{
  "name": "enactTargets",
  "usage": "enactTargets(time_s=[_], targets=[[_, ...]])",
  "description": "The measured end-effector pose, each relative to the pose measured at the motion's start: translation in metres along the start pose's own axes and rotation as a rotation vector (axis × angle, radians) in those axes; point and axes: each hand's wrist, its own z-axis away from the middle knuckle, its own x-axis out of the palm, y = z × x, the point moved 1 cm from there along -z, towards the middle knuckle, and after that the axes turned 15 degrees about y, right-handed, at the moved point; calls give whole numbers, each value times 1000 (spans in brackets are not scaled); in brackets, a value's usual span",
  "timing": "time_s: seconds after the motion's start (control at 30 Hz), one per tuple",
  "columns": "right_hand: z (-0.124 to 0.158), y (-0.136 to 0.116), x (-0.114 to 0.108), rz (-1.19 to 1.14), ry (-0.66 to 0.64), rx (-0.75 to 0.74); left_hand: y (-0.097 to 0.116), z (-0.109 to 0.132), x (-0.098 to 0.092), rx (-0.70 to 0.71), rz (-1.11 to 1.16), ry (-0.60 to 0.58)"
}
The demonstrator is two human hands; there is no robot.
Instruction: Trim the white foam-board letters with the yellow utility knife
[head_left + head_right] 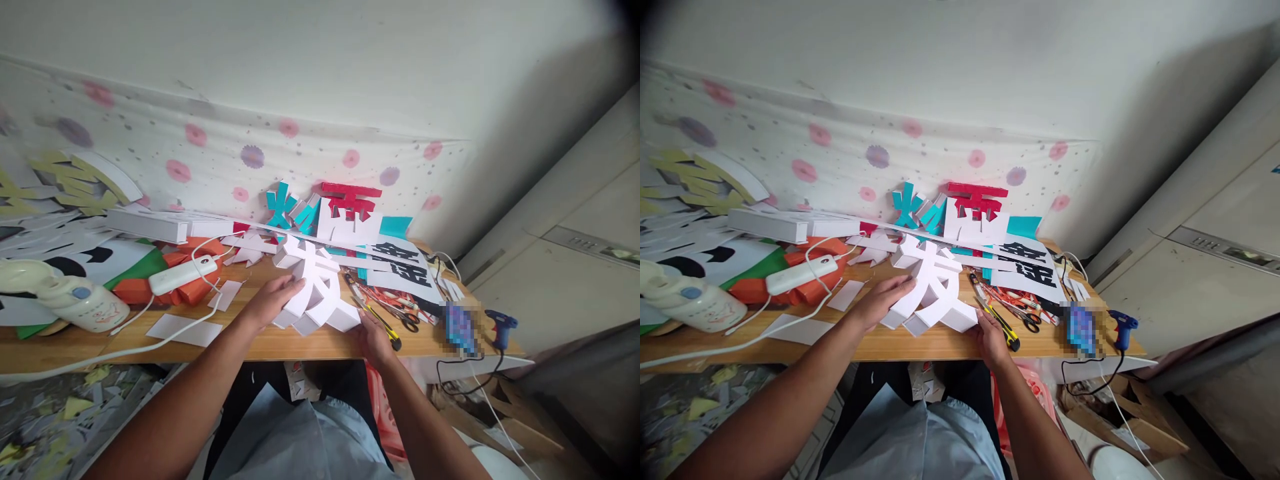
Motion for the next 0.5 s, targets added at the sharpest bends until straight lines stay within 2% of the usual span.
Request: enactTargets(time_s=[0.17,0.4,0.5], targets=[[1,-2,1,2,5,19,4,0,1,44,19,-39],[0,-2,1,-4,-57,73,4,-7,-1,51,55,-5],[0,-1,1,-7,-68,55,4,-5,-4,27,69,54]])
